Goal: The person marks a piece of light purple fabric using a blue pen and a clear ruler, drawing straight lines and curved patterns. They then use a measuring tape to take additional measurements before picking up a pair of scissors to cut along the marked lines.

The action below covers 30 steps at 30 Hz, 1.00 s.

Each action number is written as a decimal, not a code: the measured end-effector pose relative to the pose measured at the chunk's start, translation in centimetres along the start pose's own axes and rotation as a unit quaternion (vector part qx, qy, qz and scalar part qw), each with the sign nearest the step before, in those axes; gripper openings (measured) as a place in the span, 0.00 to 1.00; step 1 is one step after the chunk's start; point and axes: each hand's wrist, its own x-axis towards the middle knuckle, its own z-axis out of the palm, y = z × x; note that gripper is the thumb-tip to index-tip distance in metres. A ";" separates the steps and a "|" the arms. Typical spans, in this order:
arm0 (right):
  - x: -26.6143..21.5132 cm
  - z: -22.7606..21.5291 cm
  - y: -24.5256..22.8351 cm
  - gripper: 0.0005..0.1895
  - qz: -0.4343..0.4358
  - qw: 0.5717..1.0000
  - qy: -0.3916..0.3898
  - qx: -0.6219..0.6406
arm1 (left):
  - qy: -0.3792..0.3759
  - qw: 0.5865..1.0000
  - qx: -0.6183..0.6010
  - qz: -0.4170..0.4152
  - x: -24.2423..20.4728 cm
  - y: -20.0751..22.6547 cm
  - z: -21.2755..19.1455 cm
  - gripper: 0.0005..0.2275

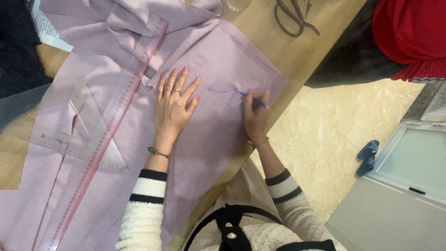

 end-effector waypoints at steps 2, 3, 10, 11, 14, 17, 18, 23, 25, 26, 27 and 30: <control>0.6 -0.5 0.0 0.04 -0.004 1.000 0.022 0.007 | 0.002 1.000 0.004 0.002 0.0 0.0 -0.1 0.19; 0.9 -0.8 0.1 0.03 -0.006 0.999 0.044 0.013 | 0.003 1.000 0.008 0.005 0.0 0.0 -0.1 0.19; 0.1 0.1 -1.8 0.05 -0.007 1.000 -0.018 -0.003 | 0.001 1.000 0.006 0.001 0.0 -0.1 0.0 0.19; 0.0 0.1 -1.7 0.05 -0.003 1.000 -0.015 0.003 | 0.001 1.000 0.007 0.003 0.0 -0.1 0.0 0.19; 0.6 -0.5 -0.6 0.04 -0.006 1.000 0.004 0.005 | -0.002 1.000 0.002 0.001 0.0 0.0 -0.1 0.19; 1.3 -1.4 0.4 0.03 -0.013 0.999 0.032 0.001 | -0.006 1.000 -0.007 -0.006 0.1 0.3 -0.3 0.19; 1.5 -1.7 0.8 0.03 -0.014 0.999 0.046 0.001 | -0.006 1.000 -0.008 -0.009 0.1 0.3 -0.4 0.19; 0.2 -0.2 -1.9 0.03 -0.008 1.000 0.004 0.021 | -0.008 1.000 -0.008 -0.007 0.1 0.3 -0.4 0.19; -0.3 0.5 -2.6 0.04 0.005 0.999 -0.002 0.038 | -0.009 1.000 -0.007 -0.006 0.0 0.2 -0.4 0.19; -0.5 0.7 -2.4 0.05 0.017 0.999 -0.012 0.027 | -0.010 1.000 -0.009 -0.007 0.0 0.2 -0.4 0.19; -0.7 0.7 -2.2 0.06 0.027 0.999 -0.022 0.015 | -0.010 1.000 -0.012 -0.008 0.0 0.2 -0.3 0.19; -0.1 0.5 -2.5 0.06 0.012 1.000 -0.013 0.013 | -0.019 1.000 -0.018 -0.012 0.1 0.3 -0.5 0.19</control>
